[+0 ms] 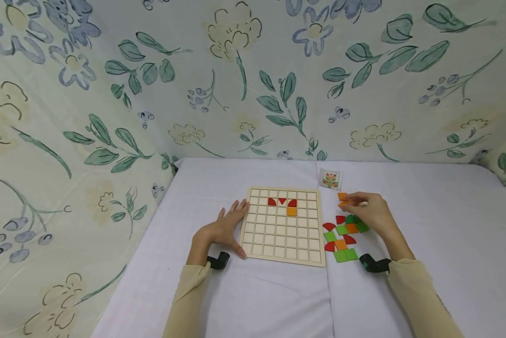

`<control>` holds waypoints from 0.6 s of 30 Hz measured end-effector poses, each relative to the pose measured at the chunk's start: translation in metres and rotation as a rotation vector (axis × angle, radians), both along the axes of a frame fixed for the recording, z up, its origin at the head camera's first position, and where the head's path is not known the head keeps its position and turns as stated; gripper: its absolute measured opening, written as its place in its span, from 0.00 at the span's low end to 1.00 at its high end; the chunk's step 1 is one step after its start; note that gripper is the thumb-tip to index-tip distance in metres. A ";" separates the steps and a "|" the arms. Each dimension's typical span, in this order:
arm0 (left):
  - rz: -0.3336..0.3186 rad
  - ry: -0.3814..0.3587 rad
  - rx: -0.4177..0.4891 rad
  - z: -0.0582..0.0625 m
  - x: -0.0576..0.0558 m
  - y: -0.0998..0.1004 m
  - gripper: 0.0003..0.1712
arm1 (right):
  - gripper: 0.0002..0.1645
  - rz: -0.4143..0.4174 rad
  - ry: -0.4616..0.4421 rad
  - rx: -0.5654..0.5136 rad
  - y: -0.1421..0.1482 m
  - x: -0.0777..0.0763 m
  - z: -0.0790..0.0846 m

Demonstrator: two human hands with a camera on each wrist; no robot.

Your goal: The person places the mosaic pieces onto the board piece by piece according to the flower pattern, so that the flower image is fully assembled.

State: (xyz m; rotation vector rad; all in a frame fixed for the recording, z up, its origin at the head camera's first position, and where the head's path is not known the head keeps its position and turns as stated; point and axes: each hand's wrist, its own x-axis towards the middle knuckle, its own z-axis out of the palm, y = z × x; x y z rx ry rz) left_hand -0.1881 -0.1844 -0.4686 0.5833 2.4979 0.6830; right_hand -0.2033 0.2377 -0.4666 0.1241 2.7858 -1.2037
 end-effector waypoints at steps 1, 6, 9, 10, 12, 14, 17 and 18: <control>0.000 0.000 0.001 0.000 0.000 0.000 0.86 | 0.31 -0.004 -0.004 0.003 0.001 0.000 0.000; -0.002 0.003 0.007 0.000 -0.001 0.000 0.86 | 0.30 -0.034 -0.035 0.007 0.006 0.001 -0.003; -0.006 0.002 0.007 0.001 0.000 0.001 0.87 | 0.29 -0.043 -0.045 0.007 0.007 0.001 -0.005; -0.007 0.002 0.002 0.001 0.000 0.001 0.86 | 0.29 -0.042 -0.046 0.007 0.007 0.002 -0.006; -0.006 0.001 -0.004 0.001 0.000 0.001 0.87 | 0.29 -0.034 -0.046 0.005 0.006 0.002 -0.007; -0.003 0.002 -0.008 0.001 0.000 0.001 0.87 | 0.29 -0.016 -0.045 -0.001 0.005 0.002 -0.006; 0.001 0.002 -0.017 0.000 0.000 0.001 0.87 | 0.28 0.013 -0.041 -0.006 0.004 0.001 -0.006; 0.001 0.003 -0.018 0.000 0.000 0.001 0.87 | 0.27 0.018 -0.036 -0.009 0.003 0.001 -0.007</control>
